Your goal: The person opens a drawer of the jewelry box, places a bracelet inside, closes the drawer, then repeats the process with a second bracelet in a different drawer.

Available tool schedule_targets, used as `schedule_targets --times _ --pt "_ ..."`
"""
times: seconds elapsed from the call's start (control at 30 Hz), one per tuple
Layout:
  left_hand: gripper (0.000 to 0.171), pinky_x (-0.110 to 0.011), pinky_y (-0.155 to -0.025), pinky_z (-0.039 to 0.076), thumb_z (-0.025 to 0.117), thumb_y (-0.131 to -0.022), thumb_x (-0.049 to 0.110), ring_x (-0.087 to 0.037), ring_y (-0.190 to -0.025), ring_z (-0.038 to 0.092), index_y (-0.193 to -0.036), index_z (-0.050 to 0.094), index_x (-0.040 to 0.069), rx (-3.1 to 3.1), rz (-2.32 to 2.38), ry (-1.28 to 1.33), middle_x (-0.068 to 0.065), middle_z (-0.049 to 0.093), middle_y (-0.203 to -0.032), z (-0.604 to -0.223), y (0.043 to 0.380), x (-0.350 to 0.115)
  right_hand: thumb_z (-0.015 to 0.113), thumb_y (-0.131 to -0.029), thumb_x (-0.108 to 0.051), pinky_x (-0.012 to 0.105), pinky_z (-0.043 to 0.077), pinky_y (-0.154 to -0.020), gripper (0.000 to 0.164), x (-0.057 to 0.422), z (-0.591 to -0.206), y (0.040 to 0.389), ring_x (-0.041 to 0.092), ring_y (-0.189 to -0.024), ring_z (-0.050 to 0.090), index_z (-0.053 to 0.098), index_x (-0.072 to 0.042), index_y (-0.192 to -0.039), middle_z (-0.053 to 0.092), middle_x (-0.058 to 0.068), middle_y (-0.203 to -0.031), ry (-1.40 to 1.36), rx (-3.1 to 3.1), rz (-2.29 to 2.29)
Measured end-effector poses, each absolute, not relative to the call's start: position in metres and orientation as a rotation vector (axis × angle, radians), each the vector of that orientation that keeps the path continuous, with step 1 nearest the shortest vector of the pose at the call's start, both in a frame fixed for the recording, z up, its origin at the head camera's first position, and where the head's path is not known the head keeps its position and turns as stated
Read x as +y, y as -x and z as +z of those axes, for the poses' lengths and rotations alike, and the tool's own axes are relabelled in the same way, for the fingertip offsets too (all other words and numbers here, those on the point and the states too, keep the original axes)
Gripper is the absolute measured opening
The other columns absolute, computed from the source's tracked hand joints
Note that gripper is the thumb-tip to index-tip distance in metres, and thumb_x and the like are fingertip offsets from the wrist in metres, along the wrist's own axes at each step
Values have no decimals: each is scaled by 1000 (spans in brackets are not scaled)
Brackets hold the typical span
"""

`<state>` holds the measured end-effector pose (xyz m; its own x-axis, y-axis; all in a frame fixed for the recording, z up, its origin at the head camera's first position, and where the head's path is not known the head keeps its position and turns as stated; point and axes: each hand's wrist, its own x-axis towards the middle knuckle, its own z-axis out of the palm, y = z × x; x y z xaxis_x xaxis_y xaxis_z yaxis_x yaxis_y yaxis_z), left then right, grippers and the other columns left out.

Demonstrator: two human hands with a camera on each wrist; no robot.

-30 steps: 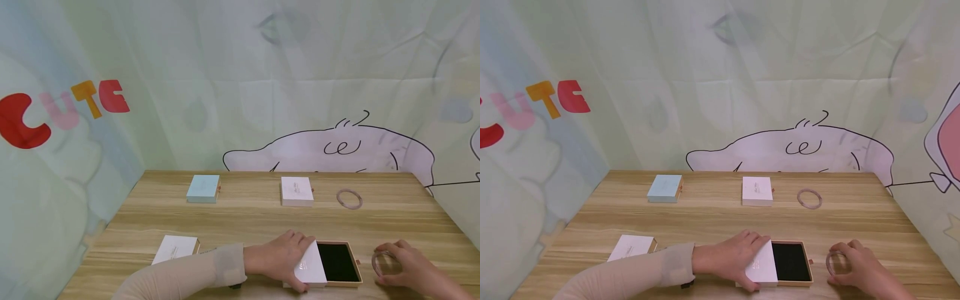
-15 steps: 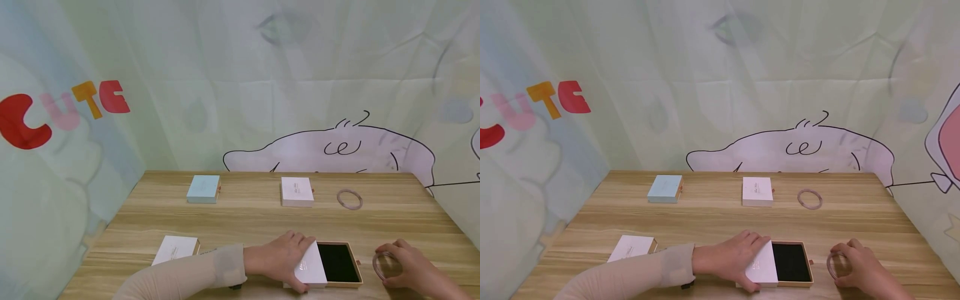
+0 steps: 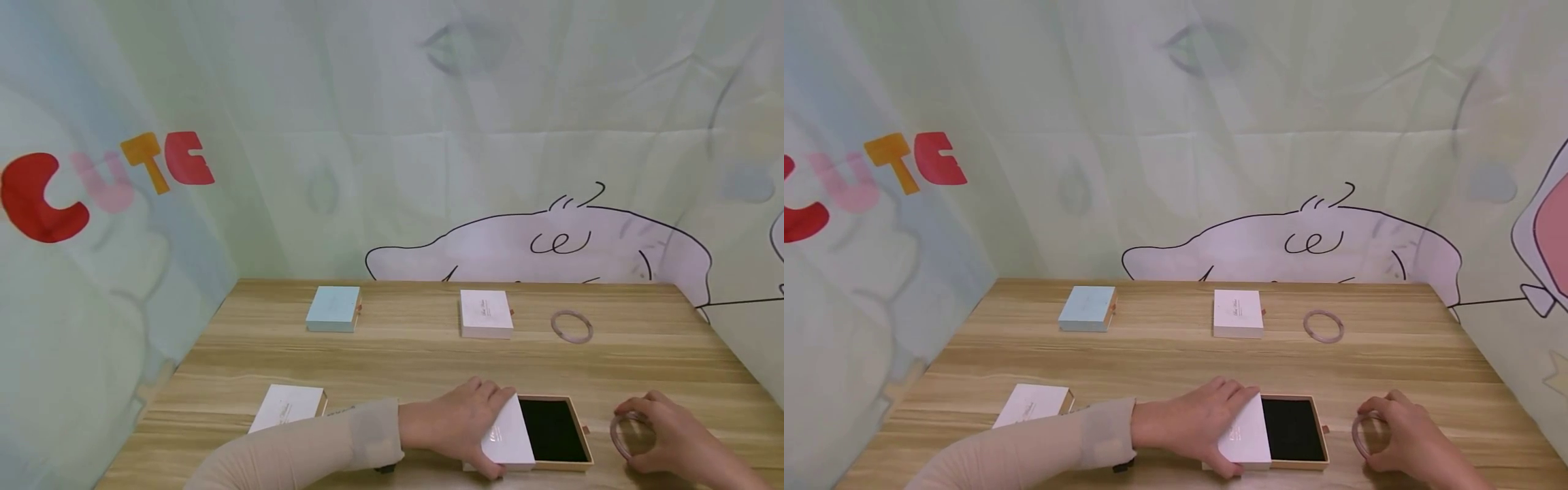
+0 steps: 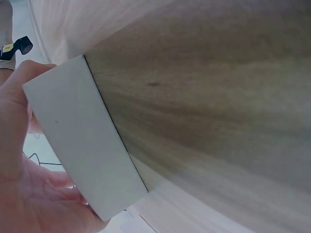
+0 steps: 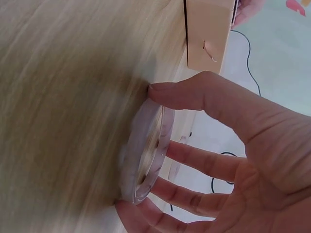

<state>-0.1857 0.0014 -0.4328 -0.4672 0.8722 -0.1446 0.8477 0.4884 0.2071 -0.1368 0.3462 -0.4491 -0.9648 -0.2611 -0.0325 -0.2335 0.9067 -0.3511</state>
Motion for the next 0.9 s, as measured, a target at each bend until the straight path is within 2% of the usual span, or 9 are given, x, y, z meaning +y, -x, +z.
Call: schedule_targets --times 0.13,0.4,0.53,0.9 --pt "106 -18 -95 36 71 -79 67 -8 -111 42 -155 27 7 2505 151 -1471 -1 47 -138 -433 186 2 95 -50 -22 33 45 -67 62 347 -449 137 18 -79 49 69 -9 -105 52 4 -91 384 2996 -531" --pt "105 -18 -94 36 70 -79 67 -7 -110 42 -155 28 8 2506 141 -1471 0 48 -136 -433 186 3 94 -55 -24 31 44 -68 61 348 -445 137 17 -80 47 70 -8 -108 51 4 -91 344 2947 -518" --pt "105 -18 -93 36 70 -79 67 -8 -110 42 -155 28 7 2506 145 -1476 0 48 -136 -434 186 2 94 -54 -22 29 43 -67 59 347 -442 136 14 -79 46 70 -8 -106 53 3 -90 383 2979 -528" --pt "106 -20 -97 35 68 -80 68 -8 -113 42 -154 28 5 2519 103 -1518 -4 48 -139 -435 186 2 92 -57 -16 28 46 -64 60 346 -429 139 19 -82 53 69 -2 -110 57 6 -92 420 2954 -628"
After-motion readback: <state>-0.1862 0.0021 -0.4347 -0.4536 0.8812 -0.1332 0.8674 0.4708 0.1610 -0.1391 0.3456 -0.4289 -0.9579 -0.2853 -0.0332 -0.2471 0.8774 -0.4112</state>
